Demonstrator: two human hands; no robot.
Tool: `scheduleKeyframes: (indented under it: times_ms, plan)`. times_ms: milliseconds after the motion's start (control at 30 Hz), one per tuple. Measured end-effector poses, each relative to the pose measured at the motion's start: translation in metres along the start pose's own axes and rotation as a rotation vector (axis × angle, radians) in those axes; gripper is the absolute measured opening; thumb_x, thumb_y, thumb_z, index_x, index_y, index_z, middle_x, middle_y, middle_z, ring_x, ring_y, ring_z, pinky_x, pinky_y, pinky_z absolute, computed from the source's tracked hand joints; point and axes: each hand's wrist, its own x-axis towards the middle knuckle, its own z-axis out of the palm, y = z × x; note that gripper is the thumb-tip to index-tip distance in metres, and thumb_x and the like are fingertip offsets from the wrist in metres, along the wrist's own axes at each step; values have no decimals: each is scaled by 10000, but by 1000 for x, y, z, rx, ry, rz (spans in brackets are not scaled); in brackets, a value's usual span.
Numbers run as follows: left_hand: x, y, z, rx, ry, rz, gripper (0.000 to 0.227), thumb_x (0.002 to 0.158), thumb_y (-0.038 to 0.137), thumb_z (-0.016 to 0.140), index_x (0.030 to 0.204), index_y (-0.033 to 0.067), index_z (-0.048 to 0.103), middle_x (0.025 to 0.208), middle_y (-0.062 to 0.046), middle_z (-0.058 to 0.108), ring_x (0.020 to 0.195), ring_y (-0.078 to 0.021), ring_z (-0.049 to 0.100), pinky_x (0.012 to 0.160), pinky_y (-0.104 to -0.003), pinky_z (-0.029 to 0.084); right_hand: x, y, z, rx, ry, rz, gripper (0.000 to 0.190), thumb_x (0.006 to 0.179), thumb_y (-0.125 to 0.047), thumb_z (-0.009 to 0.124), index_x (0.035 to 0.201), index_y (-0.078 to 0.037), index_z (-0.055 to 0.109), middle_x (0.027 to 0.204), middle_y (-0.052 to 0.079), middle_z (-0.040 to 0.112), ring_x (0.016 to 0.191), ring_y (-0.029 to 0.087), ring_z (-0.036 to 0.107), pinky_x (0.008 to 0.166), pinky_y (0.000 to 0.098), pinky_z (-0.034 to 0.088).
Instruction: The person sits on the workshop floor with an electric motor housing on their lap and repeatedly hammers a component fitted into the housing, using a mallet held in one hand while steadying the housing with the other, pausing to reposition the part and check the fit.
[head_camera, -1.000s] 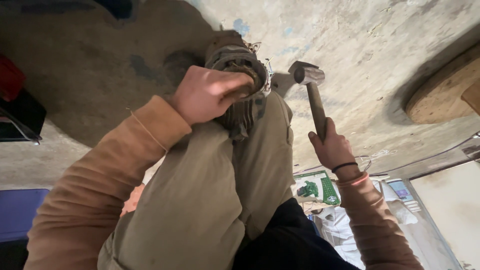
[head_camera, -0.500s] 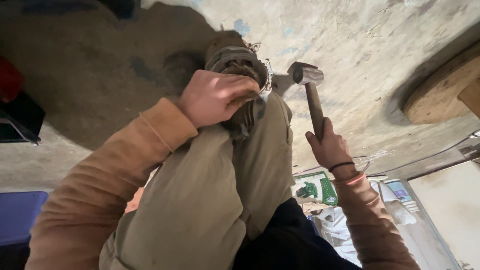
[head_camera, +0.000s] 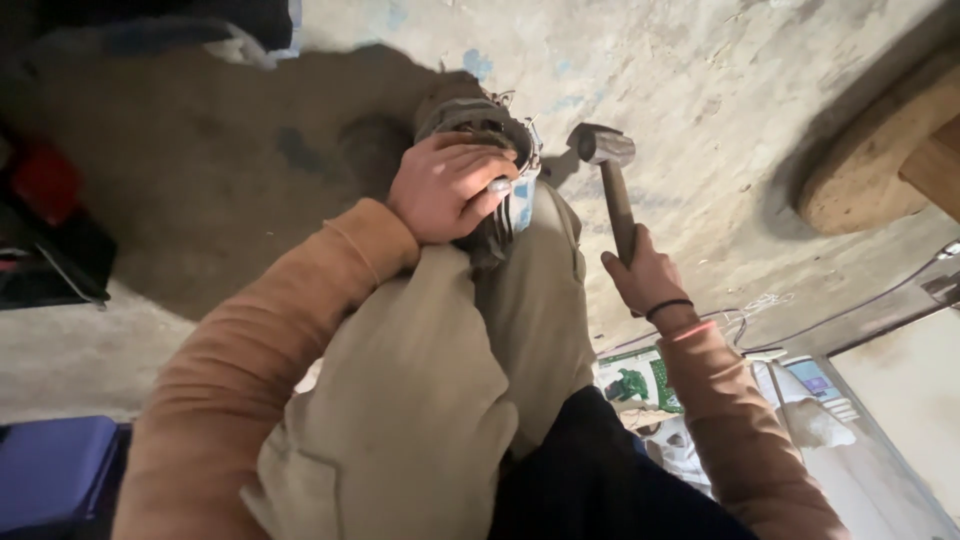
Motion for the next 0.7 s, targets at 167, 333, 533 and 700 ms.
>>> scheduleKeyframes:
  times_ms: [167,333,533,700]
  plan:
    - [-1,1,-4,58,87,0,193,955,173,686,1136,117,722,1146,-73,764,1098,-260,723,996,-431,542,58,39,35,-35,166,-180,724,860,-402,675,1443,-101,371,964,272,698,893,477,684,804,559,554]
    - [-4,-2,0,44,126,-10,268,945,182,705,1196,90,728,1146,-106,761,1059,-297,722,924,-441,551,136,102,68,-107,407,-286,642,721,-276,763,1305,-140,534,1066,226,707,1003,453,664,823,553,541]
    - [-1,-4,5,40,191,-35,196,971,207,707,1122,86,738,1002,-115,761,950,-326,726,850,-442,574,85,69,19,-26,500,-253,474,855,-362,775,1242,-137,618,1024,168,733,963,405,684,843,526,532]
    - [0,-7,8,66,253,16,154,972,220,713,1040,83,730,902,-104,739,846,-314,713,744,-440,559,29,66,-32,759,37,-782,378,992,-292,727,1167,24,615,896,80,646,734,138,633,634,321,542]
